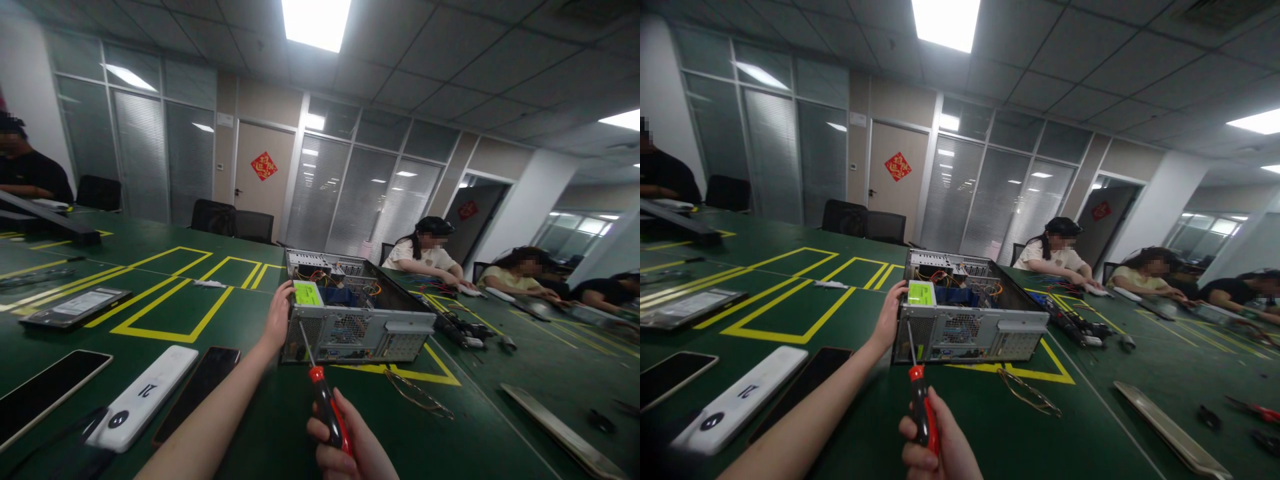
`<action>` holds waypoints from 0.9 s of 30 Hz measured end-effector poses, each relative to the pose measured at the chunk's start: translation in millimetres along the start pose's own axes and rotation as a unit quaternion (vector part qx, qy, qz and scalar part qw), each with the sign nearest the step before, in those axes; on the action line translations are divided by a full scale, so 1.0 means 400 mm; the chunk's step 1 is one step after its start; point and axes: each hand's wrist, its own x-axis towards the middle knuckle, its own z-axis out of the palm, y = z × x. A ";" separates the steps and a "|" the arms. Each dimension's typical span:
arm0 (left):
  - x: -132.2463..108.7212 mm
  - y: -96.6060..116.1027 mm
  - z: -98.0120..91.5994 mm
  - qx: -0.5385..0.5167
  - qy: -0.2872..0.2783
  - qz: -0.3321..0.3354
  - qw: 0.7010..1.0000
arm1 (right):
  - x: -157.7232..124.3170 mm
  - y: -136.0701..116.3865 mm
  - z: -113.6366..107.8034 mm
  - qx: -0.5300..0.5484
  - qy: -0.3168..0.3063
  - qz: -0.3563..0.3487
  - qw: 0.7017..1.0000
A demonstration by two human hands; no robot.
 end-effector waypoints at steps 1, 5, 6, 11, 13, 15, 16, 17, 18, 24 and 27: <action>0.000 0.000 0.000 0.000 0.001 0.000 1.000 | -0.003 0.000 0.001 -0.004 0.004 -0.002 1.000; 0.000 0.001 0.001 -0.002 0.003 -0.004 1.000 | -0.003 -0.002 0.009 -0.015 0.015 0.023 1.000; 0.000 0.002 0.001 -0.002 0.004 -0.005 1.000 | -0.002 -0.003 0.012 -0.002 0.021 0.020 1.000; 0.000 0.003 0.000 -0.003 0.005 -0.003 1.000 | 0.003 -0.008 0.018 0.045 -0.002 0.032 0.998; 0.000 0.003 0.000 -0.003 0.004 -0.001 1.000 | 0.003 -0.007 0.014 0.049 -0.018 0.035 0.998; 0.000 0.002 -0.001 -0.005 0.002 -0.002 1.000 | 0.003 -0.006 0.008 0.052 -0.019 0.024 0.998; 0.000 0.002 -0.001 -0.006 0.002 -0.003 1.000 | 0.002 -0.005 0.006 0.050 -0.016 0.016 0.998; 0.001 0.002 -0.001 -0.006 0.002 -0.003 1.000 | 0.001 -0.004 0.005 0.042 -0.016 0.011 0.999; 0.001 0.003 -0.001 -0.005 0.002 -0.003 1.000 | 0.000 -0.004 0.005 0.029 -0.018 0.010 0.999; 0.000 0.006 -0.003 -0.003 0.000 -0.007 1.000 | -0.003 0.000 0.028 0.006 0.018 0.018 1.000; 0.000 0.006 -0.003 -0.006 -0.001 -0.012 1.000 | 0.002 0.003 0.034 0.042 0.067 0.008 0.997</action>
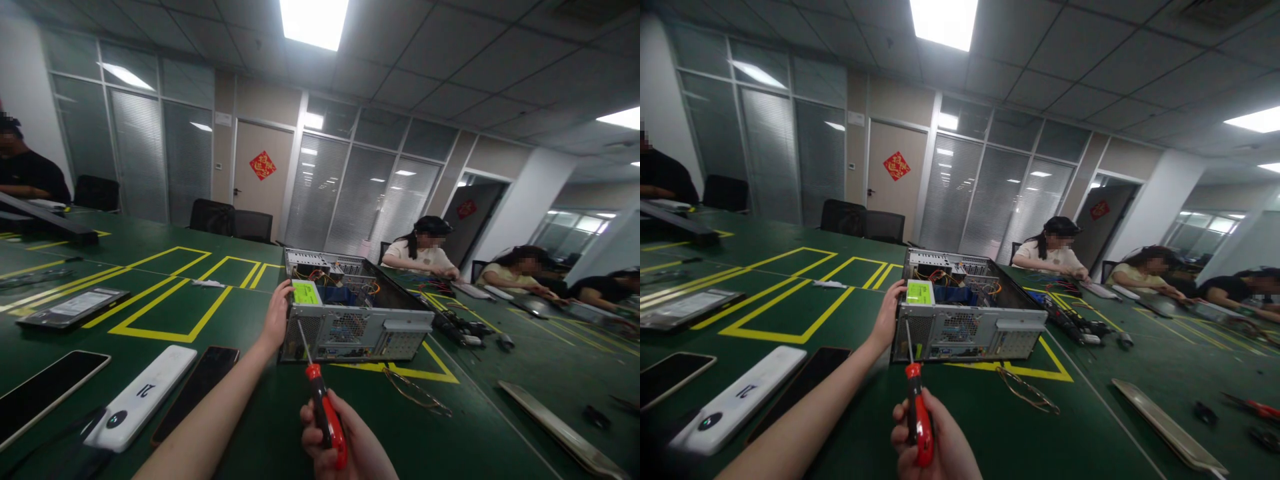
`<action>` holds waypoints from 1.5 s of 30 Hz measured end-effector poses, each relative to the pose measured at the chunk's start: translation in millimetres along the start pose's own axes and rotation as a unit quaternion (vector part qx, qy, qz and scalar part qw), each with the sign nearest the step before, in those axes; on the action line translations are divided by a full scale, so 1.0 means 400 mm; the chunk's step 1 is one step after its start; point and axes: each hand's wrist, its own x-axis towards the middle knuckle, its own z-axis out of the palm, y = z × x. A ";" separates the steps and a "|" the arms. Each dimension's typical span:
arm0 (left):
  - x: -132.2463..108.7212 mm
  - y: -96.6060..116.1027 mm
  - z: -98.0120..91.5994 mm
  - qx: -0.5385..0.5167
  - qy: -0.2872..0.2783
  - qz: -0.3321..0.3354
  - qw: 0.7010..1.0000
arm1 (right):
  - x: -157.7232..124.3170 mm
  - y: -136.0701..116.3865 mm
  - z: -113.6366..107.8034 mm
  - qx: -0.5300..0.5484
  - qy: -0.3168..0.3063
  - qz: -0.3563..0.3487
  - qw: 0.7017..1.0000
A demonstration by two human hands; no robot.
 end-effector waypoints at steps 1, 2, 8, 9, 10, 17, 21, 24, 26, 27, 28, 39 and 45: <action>0.000 0.000 0.000 -0.001 0.000 0.000 1.000 | 0.002 0.000 0.000 -0.003 0.003 -0.001 1.000; 0.000 -0.001 0.001 -0.002 0.001 0.002 1.000 | 0.004 0.000 -0.002 -0.013 -0.003 -0.001 1.000; 0.000 -0.005 0.004 0.000 0.006 0.012 1.000 | 0.006 -0.006 -0.017 -0.026 -0.053 0.001 0.998; -0.001 -0.005 0.004 0.000 0.006 0.011 1.000 | 0.005 -0.007 -0.019 -0.025 -0.055 -0.005 0.998; -0.001 -0.005 0.004 0.000 0.006 0.010 1.000 | 0.004 -0.008 -0.020 -0.028 -0.059 -0.007 0.998; -0.001 -0.003 0.001 0.005 0.003 0.010 1.000 | -0.004 -0.004 -0.007 0.003 -0.091 -0.003 0.996; -0.001 0.001 -0.001 0.009 0.001 0.007 1.000 | 0.002 0.004 0.000 0.017 -0.043 -0.007 0.999; -0.001 0.001 0.001 0.007 0.000 0.005 1.000 | 0.008 0.004 -0.007 -0.013 -0.059 0.033 0.998; -0.001 -0.001 0.002 0.005 0.000 0.006 1.000 | 0.008 0.000 -0.013 -0.011 -0.077 0.036 0.996; -0.001 -0.003 0.003 0.005 0.000 0.007 1.000 | 0.007 -0.003 -0.015 -0.004 -0.081 0.029 0.996; -0.001 -0.004 0.003 0.005 0.000 0.008 1.000 | 0.005 -0.006 -0.016 0.003 -0.082 0.020 0.996; 0.000 0.002 -0.001 0.008 -0.001 0.003 1.000 | -0.009 -0.006 -0.001 0.033 -0.053 -0.001 0.998; 0.000 -0.005 0.003 0.005 0.002 0.014 1.000 | -0.005 -0.021 -0.005 0.069 -0.096 0.013 0.993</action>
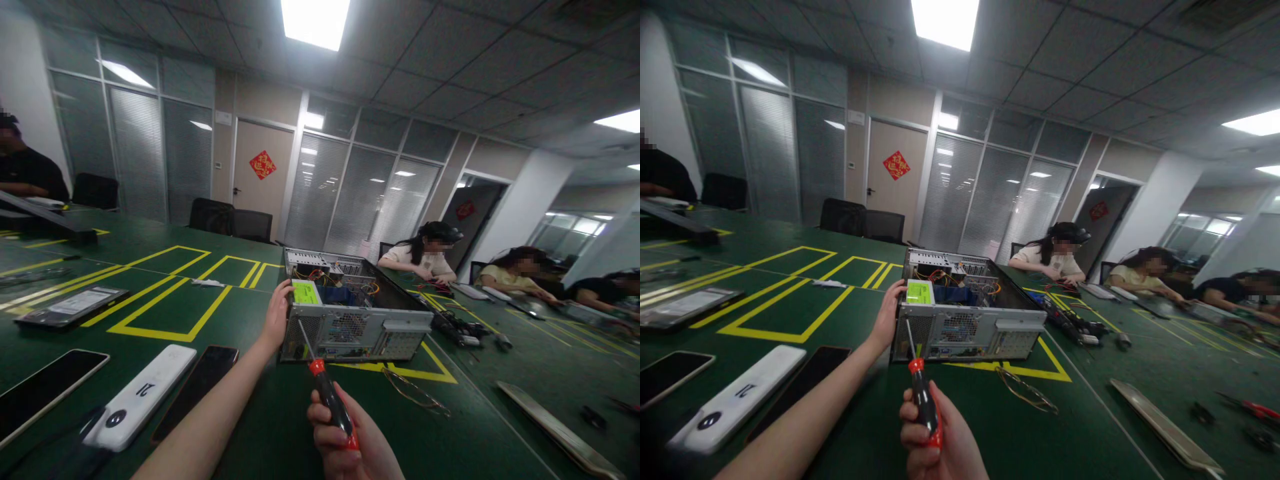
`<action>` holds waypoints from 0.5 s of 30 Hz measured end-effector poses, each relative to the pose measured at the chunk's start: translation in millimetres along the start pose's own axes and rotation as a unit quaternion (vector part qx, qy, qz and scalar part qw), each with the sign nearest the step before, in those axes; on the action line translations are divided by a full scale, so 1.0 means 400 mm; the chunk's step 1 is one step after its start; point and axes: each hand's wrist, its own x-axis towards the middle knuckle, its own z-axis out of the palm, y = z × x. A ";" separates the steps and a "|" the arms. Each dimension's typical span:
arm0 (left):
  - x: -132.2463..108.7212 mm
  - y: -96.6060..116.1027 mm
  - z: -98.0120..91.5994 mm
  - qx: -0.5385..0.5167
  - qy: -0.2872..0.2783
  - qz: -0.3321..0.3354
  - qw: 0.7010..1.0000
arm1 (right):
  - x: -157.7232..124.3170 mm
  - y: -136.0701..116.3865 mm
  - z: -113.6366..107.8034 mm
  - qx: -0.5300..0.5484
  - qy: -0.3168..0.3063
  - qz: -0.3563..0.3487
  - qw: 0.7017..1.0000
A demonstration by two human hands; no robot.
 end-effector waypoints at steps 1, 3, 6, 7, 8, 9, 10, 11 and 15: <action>0.000 -0.002 0.001 0.002 0.002 0.001 1.000 | 0.000 -0.002 -0.003 0.000 -0.005 0.000 1.000; 0.001 -0.004 0.003 0.007 0.007 0.002 1.000 | 0.002 -0.004 -0.008 -0.003 -0.004 -0.009 1.000; 0.001 -0.005 0.003 0.010 0.005 0.006 1.000 | 0.002 0.001 -0.011 -0.015 0.009 -0.021 1.000; 0.000 -0.005 0.002 0.010 0.003 0.008 1.000 | 0.002 0.003 -0.010 -0.025 0.015 -0.020 0.999; 0.000 -0.004 0.002 0.010 0.001 0.009 1.000 | 0.002 0.006 -0.009 -0.035 0.024 -0.021 0.999; 0.000 -0.004 0.001 0.009 0.000 0.009 1.000 | 0.002 0.009 -0.007 -0.044 0.039 -0.023 0.998; 0.000 -0.003 0.001 0.009 -0.001 0.009 1.000 | 0.003 0.012 -0.005 -0.051 0.059 -0.028 0.997; 0.000 -0.003 0.001 0.008 0.000 0.007 1.000 | 0.004 0.015 -0.002 -0.054 0.084 -0.038 0.994; -0.001 -0.002 0.000 0.003 -0.002 0.003 1.000 | 0.013 0.021 0.005 -0.063 0.147 -0.042 0.986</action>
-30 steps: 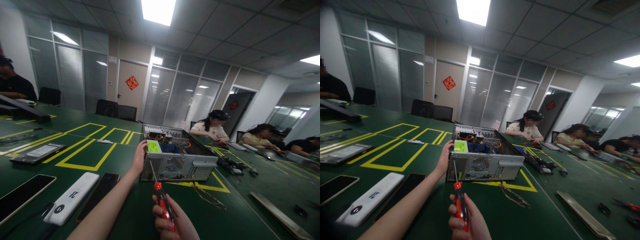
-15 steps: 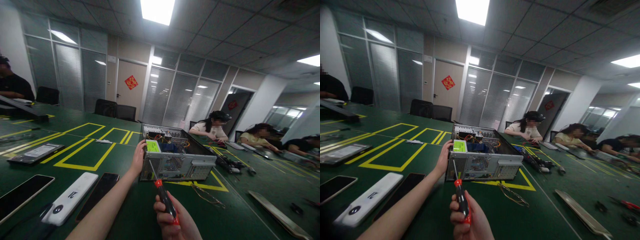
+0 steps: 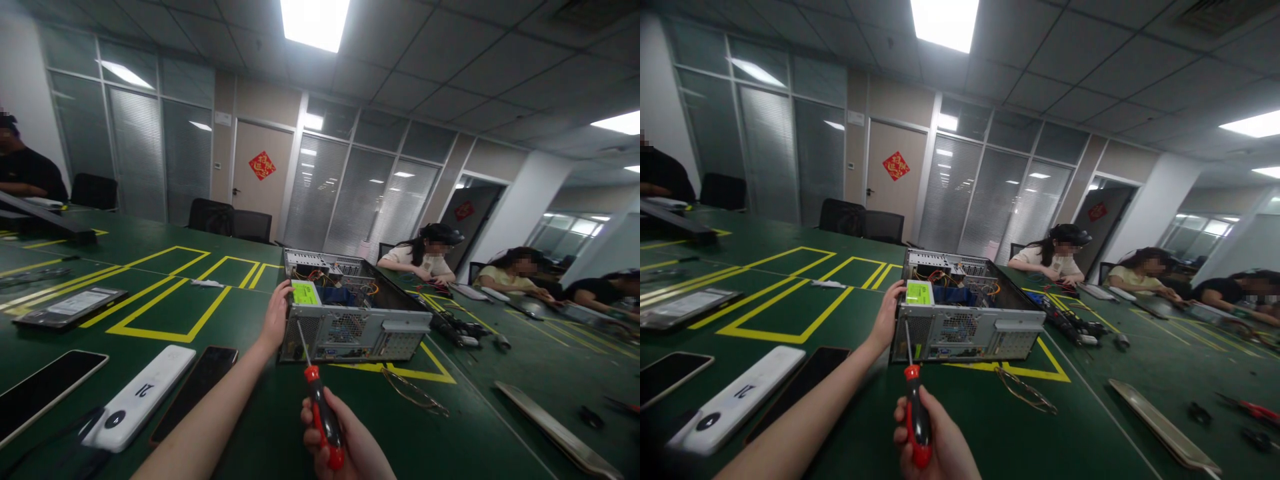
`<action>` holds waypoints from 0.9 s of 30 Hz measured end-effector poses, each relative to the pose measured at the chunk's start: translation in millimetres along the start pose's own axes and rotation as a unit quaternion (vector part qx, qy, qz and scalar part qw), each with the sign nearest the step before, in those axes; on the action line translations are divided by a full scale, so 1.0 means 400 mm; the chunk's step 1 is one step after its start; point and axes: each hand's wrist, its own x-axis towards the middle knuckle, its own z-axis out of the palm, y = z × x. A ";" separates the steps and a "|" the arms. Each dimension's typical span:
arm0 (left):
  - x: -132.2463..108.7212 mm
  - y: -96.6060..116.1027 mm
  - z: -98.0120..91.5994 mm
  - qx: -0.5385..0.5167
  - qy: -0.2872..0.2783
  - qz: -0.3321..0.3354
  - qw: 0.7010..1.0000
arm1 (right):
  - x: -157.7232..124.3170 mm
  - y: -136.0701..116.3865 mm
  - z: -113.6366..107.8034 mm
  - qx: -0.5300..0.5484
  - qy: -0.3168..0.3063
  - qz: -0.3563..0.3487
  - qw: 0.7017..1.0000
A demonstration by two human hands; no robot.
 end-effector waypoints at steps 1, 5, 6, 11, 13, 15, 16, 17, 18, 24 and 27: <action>0.000 0.000 0.000 -0.002 -0.002 -0.001 1.000 | 0.002 -0.001 0.001 0.000 -0.007 0.002 1.000; 0.000 0.000 -0.001 -0.007 -0.003 -0.004 1.000 | 0.004 -0.010 -0.003 0.038 -0.079 0.019 0.996; 0.000 0.000 -0.001 -0.008 -0.001 -0.005 1.000 | 0.003 -0.013 -0.006 0.054 -0.096 0.027 0.994; 0.000 -0.004 -0.003 -0.007 0.001 -0.006 1.000 | 0.002 -0.014 -0.018 0.106 -0.150 0.043 0.982; -0.001 -0.005 -0.003 -0.007 0.002 -0.006 1.000 | 0.000 -0.005 -0.019 0.094 -0.154 0.024 0.983; 0.000 -0.006 -0.003 -0.008 0.002 -0.010 1.000 | -0.004 0.004 -0.019 0.083 -0.149 -0.011 0.985; 0.000 -0.006 -0.003 -0.010 0.002 -0.012 1.000 | -0.006 0.008 -0.018 0.082 -0.141 -0.030 0.986; 0.000 -0.006 -0.003 -0.012 0.001 -0.015 1.000 | -0.009 0.010 -0.016 0.085 -0.131 -0.047 0.987; 0.000 -0.005 -0.004 -0.013 0.001 -0.017 1.000 | -0.012 0.011 -0.014 0.091 -0.118 -0.061 0.987; 0.000 0.000 -0.006 -0.005 0.002 -0.011 1.000 | -0.018 0.009 -0.007 0.100 -0.065 -0.074 0.990; 0.000 0.002 -0.006 0.001 0.001 -0.005 1.000 | -0.017 0.010 -0.008 0.102 -0.057 -0.073 0.990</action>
